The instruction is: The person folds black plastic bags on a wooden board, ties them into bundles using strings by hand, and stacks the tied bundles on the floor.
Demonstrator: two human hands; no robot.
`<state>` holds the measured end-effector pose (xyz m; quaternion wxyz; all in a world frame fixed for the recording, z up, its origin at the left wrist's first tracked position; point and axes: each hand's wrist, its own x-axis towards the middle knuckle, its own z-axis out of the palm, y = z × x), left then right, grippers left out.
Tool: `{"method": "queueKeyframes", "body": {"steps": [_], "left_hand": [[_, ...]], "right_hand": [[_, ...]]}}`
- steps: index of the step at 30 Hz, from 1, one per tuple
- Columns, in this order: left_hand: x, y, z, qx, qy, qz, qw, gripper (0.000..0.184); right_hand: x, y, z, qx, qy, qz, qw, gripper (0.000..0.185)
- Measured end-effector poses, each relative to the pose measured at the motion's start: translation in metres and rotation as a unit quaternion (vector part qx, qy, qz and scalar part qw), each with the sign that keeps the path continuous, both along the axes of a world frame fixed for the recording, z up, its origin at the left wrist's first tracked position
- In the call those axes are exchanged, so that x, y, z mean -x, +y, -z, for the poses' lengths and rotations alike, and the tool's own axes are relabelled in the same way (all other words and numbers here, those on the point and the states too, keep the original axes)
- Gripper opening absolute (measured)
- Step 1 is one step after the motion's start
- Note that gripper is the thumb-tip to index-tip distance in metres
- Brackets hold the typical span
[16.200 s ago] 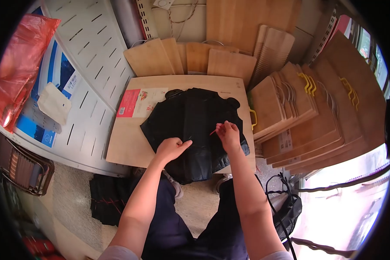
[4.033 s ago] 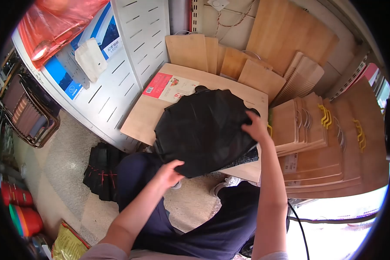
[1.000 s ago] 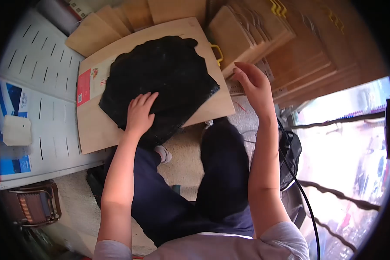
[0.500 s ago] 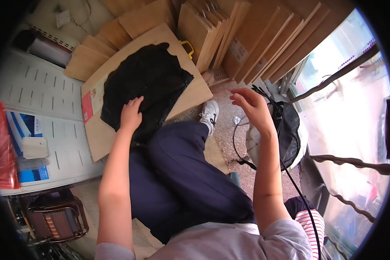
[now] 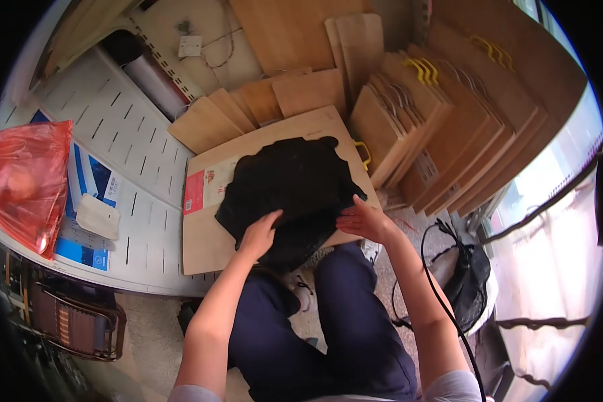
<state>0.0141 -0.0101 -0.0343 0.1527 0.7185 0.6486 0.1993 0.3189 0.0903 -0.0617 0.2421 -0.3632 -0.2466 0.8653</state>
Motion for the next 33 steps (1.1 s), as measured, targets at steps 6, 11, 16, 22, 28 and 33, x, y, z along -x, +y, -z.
{"method": "queueKeyframes", "body": {"steps": [6,11,16,22,28,33], "left_hand": [[0.012,-0.015,0.012,-0.013,-0.013,0.027,0.999,0.056],[0.005,-0.010,0.007,0.006,0.083,0.034,0.996,0.058],[0.009,0.017,-0.018,0.023,0.007,0.028,0.999,0.048],[0.012,0.068,0.044,-0.118,0.003,-0.051,0.992,0.038],[-0.012,0.082,0.028,-0.060,0.043,-0.085,0.994,0.040],[-0.038,0.093,0.041,-0.148,0.049,-0.030,0.987,0.037]], "right_hand": [[0.057,0.100,0.011,-0.034,0.052,-0.054,0.997,0.063],[0.086,0.175,0.001,0.015,-0.011,-0.100,0.995,0.049],[0.113,0.197,-0.025,-0.171,-0.145,-0.102,0.969,0.041],[0.120,0.190,-0.042,-0.253,-0.118,-0.104,0.955,0.033],[0.110,0.219,0.007,-0.225,-0.189,-0.065,0.954,0.032],[0.117,0.218,-0.014,-0.080,-0.115,-0.073,0.987,0.031]]}}
